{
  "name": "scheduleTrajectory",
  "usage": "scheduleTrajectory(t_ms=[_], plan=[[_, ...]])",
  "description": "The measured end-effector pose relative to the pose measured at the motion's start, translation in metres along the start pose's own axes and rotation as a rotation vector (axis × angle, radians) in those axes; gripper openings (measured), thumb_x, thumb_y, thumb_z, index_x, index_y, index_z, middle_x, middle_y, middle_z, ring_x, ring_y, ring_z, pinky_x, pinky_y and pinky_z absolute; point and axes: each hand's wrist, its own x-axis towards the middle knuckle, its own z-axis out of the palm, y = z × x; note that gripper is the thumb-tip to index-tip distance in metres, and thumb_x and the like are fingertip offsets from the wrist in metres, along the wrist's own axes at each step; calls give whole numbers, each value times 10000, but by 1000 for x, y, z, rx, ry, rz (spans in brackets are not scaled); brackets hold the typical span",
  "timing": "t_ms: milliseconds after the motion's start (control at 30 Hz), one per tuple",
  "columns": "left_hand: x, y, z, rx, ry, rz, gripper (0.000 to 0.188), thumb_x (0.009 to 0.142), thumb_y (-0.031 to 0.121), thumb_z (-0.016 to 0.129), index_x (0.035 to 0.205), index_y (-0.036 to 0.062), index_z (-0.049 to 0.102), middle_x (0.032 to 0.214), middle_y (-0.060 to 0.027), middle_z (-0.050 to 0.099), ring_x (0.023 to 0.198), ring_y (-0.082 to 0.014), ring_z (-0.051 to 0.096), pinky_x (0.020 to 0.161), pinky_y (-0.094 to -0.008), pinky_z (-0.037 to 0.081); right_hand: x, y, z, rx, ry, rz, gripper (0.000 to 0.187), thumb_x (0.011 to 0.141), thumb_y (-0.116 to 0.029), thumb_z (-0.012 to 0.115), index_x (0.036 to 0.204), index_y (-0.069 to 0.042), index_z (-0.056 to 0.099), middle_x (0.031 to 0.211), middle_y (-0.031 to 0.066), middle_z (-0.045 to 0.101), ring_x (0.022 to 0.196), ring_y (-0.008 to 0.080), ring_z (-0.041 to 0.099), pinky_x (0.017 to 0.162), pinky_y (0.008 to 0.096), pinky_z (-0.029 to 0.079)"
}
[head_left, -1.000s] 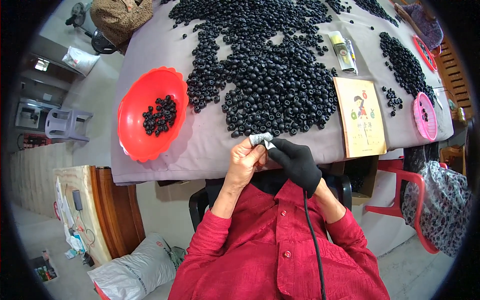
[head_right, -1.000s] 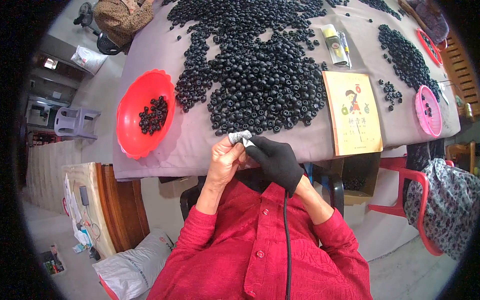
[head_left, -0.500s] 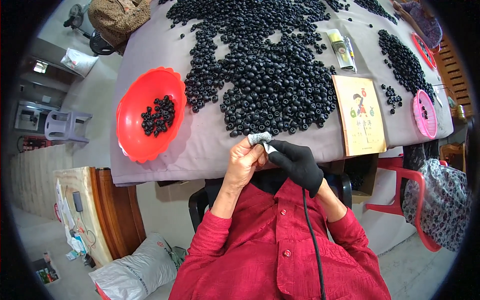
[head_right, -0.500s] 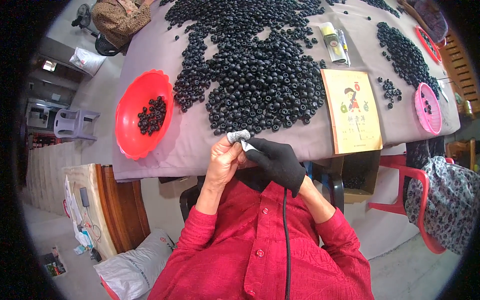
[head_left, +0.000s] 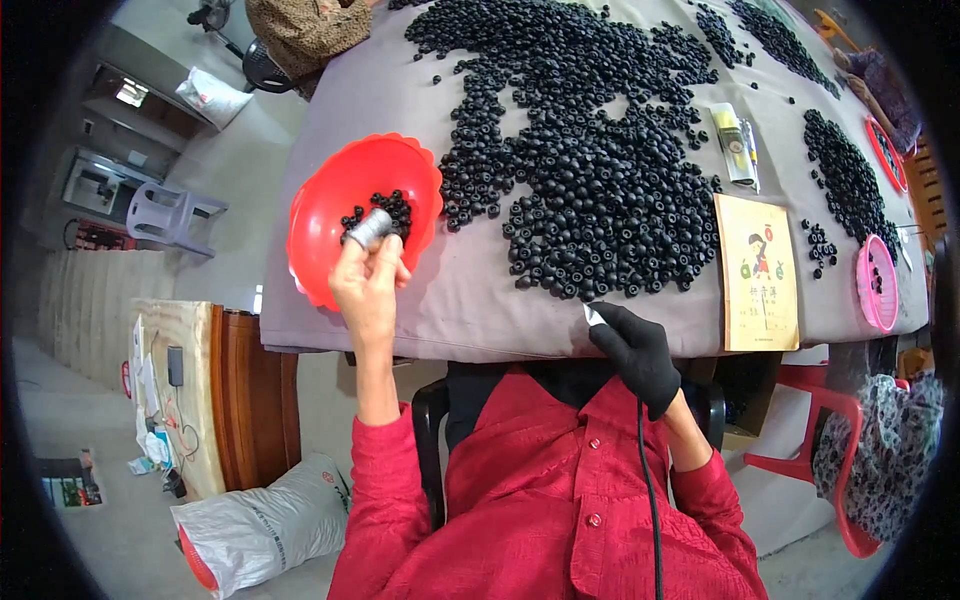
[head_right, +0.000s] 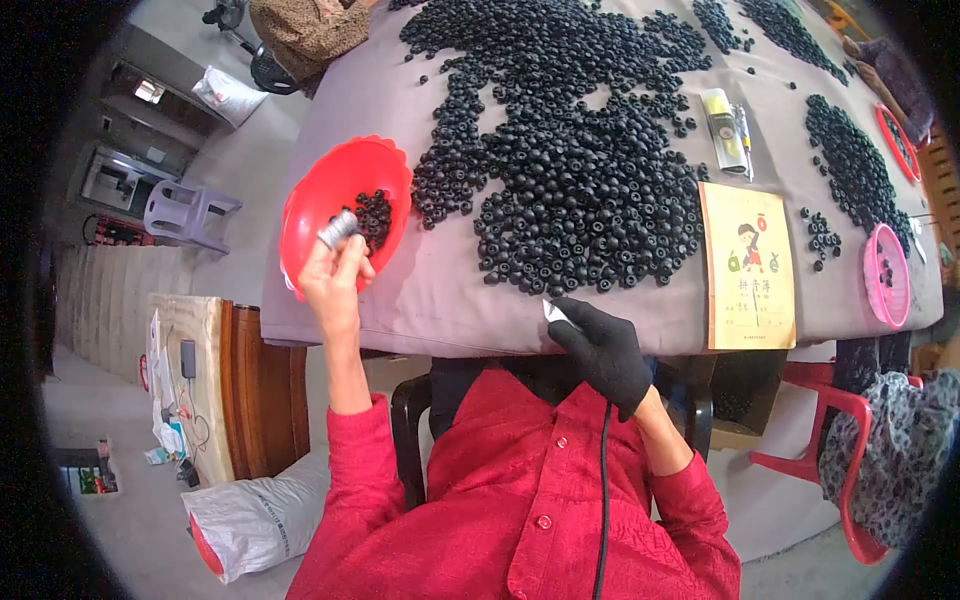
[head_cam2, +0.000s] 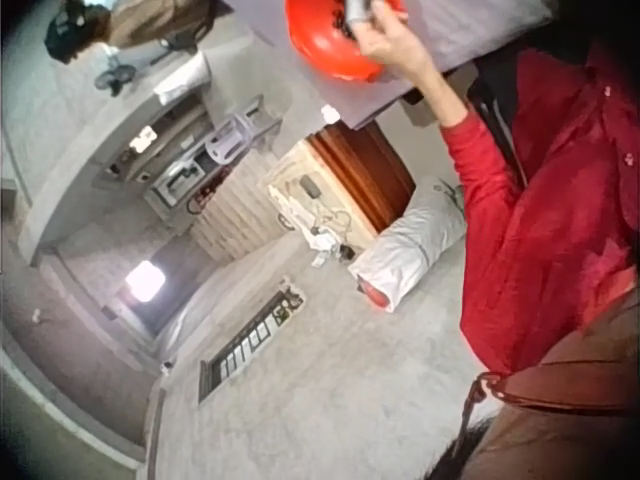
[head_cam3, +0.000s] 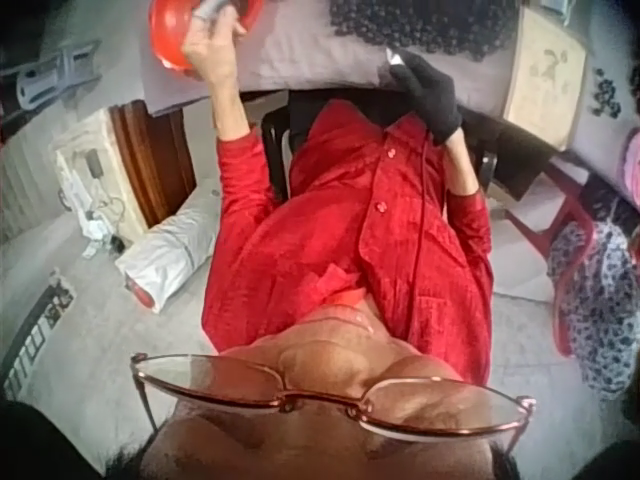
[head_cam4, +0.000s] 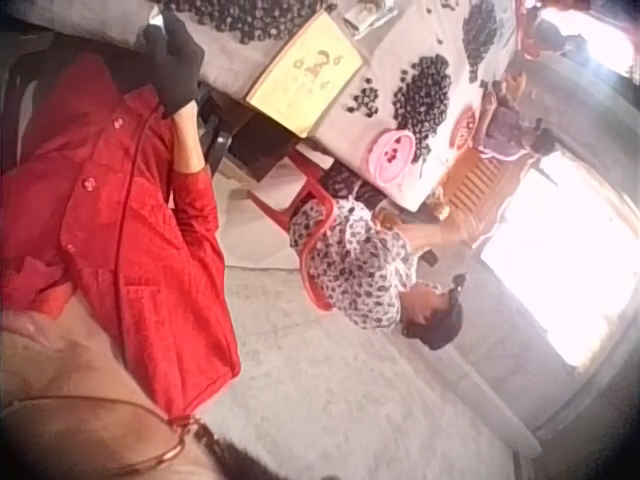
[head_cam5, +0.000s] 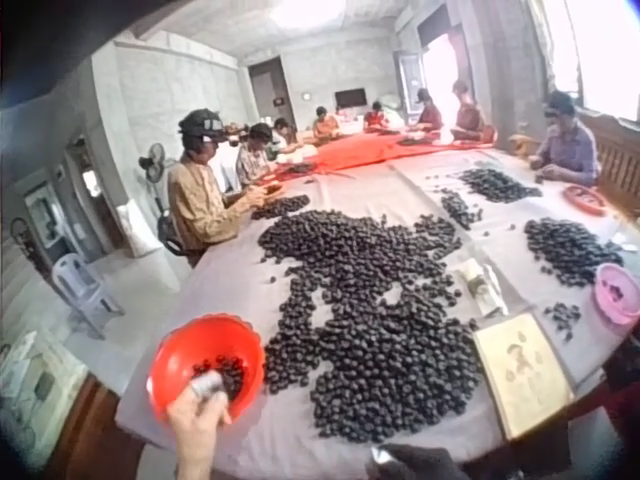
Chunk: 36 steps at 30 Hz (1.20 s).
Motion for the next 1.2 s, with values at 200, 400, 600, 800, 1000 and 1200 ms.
scheduleTrajectory(t_ms=[200, 400, 600, 800, 1000, 1200], plan=[[-14, -17, 29, 151, -32, 121, 69, 788, 41, 627, 837, 5, 595, 594, 62, 432, 521, -23, 373, 455, -198, 326, 1, -1, 2, -13, 24, 11, 302, 850, -137, 566, 1113, 11, 556, 934, 92, 643, 844, 91, 548, 763, 266, 458], [-26, -53, 67, 283, -225, 101, 165, 749, 27, 626, 908, -13, 613, 706, -95, 561, 570, -153, 522, 521, -279, 415, 1, 0, 1, -4, -1, 4, 317, 845, -150, 575, 1115, 16, 551, 938, 93, 644, 843, 95, 553, 755, 262, 457], [6, -71, 84, 395, -229, 111, 176, 751, 87, 648, 890, -15, 612, 702, -66, 586, 589, -105, 521, 546, -252, 421, 0, 5, 4, 13, 23, -12, 317, 844, -156, 574, 1110, 16, 554, 912, 114, 643, 827, 97, 560, 746, 265, 460], [14, -54, 93, 589, -396, 110, 240, 708, 125, 675, 894, -8, 603, 694, -139, 547, 641, -272, 554, 602, -372, 430, 1, 4, 1, -11, 7, -21, 313, 849, -163, 569, 1110, 11, 556, 917, 122, 645, 824, 104, 567, 745, 267, 461], [14, -69, 79, 683, -388, 254, 187, 725, 63, 644, 877, -22, 577, 626, -109, 554, 531, -182, 551, 516, -325, 439, 1, 3, 3, -15, 14, -48, 320, 850, -171, 572, 1117, 4, 551, 924, 120, 644, 829, 109, 568, 749, 268, 461], [9, -53, 68, 500, -479, -135, 154, 727, 46, 645, 849, -5, 566, 630, -42, 573, 474, -99, 553, 399, -226, 441, 0, -3, 1, 20, -15, 18, 331, 852, -181, 575, 1121, 11, 546, 941, 105, 640, 855, 110, 560, 763, 274, 457]])
